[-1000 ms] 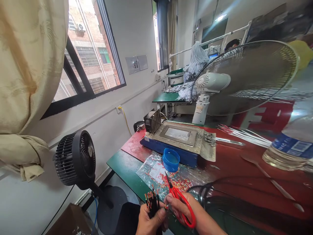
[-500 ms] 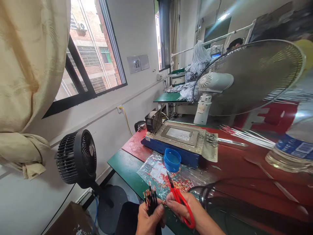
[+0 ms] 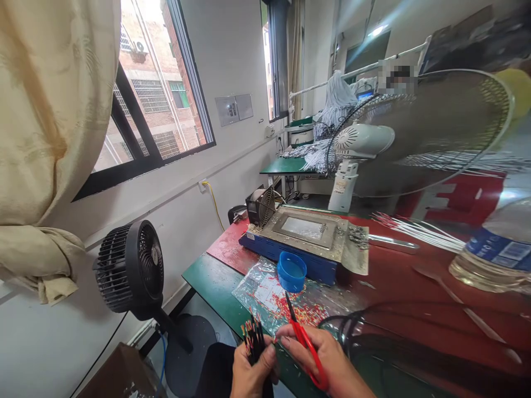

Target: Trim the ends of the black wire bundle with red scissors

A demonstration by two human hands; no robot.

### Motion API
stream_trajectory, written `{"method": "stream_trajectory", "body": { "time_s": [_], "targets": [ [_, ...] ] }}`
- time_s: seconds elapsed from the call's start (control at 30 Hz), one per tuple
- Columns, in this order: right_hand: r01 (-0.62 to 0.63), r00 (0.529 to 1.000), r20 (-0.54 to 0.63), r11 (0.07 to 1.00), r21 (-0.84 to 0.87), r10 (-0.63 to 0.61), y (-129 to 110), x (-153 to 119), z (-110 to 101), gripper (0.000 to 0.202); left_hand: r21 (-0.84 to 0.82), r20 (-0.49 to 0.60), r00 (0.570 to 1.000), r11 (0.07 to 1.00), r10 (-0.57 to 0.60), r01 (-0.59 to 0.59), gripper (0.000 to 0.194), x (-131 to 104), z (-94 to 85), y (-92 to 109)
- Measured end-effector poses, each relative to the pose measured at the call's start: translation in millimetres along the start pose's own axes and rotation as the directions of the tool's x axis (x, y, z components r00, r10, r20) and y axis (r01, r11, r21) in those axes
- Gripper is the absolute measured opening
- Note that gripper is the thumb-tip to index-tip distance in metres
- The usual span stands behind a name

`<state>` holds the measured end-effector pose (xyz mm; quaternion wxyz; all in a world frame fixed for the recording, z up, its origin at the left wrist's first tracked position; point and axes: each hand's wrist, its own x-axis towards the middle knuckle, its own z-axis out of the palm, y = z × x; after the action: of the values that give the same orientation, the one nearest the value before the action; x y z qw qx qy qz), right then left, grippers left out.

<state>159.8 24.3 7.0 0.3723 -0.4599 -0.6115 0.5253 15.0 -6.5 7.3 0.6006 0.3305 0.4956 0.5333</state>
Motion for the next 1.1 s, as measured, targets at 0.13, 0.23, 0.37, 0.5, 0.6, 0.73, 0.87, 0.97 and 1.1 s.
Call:
{"method": "stream_trajectory", "body": {
  "time_s": [0.13, 0.23, 0.37, 0.5, 0.6, 0.73, 0.87, 0.97, 1.1],
  "targets": [
    [0.064, 0.997, -0.044, 0.993, -0.100, -0.068, 5, -1, 0, 0.035, -0.047, -0.017, 1.000, 0.999, 0.000, 0.000, 0.037, 0, 1.9, 0],
    [0.105, 0.993, -0.035, 0.988, -0.111, -0.110, 5, -1, -1, 0.032, -0.079, -0.059, 0.998, 0.997, -0.009, 0.004, 0.040, 1, 3.0, 1],
    [0.124, 0.992, -0.021, 0.983, -0.136, -0.128, 0, -2, -1, 0.029, -0.110, -0.139, 0.989, 0.994, -0.041, 0.025, 0.045, 1, 4.1, 2],
    [0.139, 0.990, -0.021, 0.985, -0.105, -0.142, -5, -4, 0, 0.028, -0.100, -0.139, 0.989, 0.994, -0.052, 0.038, 0.046, 1, 4.8, 5],
    [0.112, 0.990, -0.080, 0.991, -0.071, -0.117, -5, -4, 0, 0.029, -0.100, -0.111, 0.993, 0.994, -0.047, 0.036, 0.043, 1, 5.0, 6],
    [0.122, 0.984, -0.117, 0.988, -0.091, -0.132, -5, -5, 0, 0.030, -0.092, -0.056, 0.998, 0.996, -0.027, 0.022, 0.042, 1, 5.5, 4],
    [0.128, 0.985, -0.101, 0.987, -0.097, -0.138, -11, -9, 0, 0.032, -0.090, -0.029, 1.000, 0.996, -0.001, -0.002, 0.042, 2, 4.6, 0],
    [0.123, 0.991, -0.052, 0.990, -0.068, -0.127, -13, -7, 0, 0.032, -0.101, -0.088, 0.996, 0.995, -0.010, 0.001, 0.043, 5, 0.4, -2],
    [0.120, 0.992, -0.041, 0.991, -0.053, -0.122, -22, -2, 0, 0.032, -0.086, -0.159, 0.987, 0.996, -0.020, 0.006, 0.043, 1, 3.7, 6]
  ]
}}
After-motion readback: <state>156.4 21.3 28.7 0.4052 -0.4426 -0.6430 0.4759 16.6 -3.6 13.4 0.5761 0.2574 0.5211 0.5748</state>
